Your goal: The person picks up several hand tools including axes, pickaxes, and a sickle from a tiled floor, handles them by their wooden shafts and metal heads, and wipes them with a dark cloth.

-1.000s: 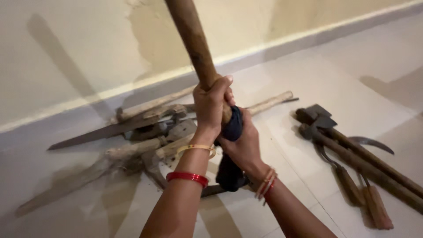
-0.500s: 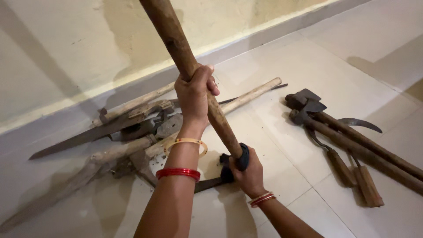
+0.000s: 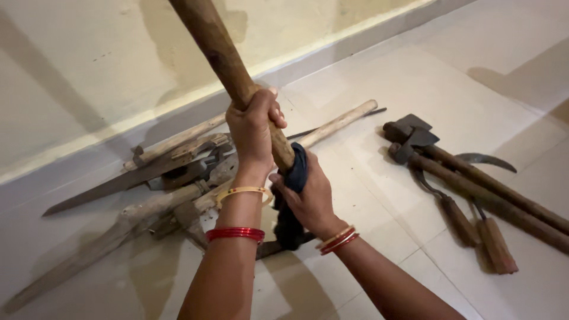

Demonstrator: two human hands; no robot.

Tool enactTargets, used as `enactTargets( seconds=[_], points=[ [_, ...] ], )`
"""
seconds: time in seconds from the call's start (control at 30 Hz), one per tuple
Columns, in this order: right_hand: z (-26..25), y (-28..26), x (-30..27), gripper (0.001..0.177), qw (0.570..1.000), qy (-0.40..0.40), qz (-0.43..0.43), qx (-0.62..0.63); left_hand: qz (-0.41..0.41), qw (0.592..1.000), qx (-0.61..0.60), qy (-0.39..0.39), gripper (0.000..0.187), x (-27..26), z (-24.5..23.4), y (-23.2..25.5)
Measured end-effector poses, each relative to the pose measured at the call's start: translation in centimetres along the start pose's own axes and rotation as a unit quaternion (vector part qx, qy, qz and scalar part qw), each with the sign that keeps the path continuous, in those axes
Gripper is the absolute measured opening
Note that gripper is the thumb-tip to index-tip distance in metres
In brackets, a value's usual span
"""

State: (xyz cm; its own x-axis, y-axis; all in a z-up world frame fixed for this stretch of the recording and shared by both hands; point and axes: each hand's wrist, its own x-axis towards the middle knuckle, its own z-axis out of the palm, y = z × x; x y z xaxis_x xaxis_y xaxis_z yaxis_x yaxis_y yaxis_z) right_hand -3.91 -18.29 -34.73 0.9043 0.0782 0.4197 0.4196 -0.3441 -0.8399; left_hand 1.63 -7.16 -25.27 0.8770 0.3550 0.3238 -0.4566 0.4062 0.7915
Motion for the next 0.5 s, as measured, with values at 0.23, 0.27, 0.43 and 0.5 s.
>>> enactTargets(
  seconds=[0.23, 0.27, 0.43, 0.5],
  points=[
    [-0.6, 5.9, -5.3, 0.058, 0.994, 0.025, 0.03, -0.103, 0.002, 1.0, 0.006, 0.005, 0.014, 0.4, 0.1, -0.2],
    [-0.9, 6.4, -6.0, 0.058, 0.991, 0.011, 0.082, -0.102, 0.0, 1.0, -0.002, 0.005, 0.015, 0.5, 0.2, -0.3],
    [-0.8, 6.1, -6.5, 0.063, 0.99, 0.008, 0.119, -0.073, 0.003, 1.0, -0.013, -0.004, 0.019, -0.1, 0.1, -0.4],
    [0.0, 4.4, -4.9, 0.069, 0.994, 0.035, 0.063, -0.077, -0.003, 1.0, -0.008, 0.001, 0.016, -0.2, 0.2, -0.2]
  ],
)
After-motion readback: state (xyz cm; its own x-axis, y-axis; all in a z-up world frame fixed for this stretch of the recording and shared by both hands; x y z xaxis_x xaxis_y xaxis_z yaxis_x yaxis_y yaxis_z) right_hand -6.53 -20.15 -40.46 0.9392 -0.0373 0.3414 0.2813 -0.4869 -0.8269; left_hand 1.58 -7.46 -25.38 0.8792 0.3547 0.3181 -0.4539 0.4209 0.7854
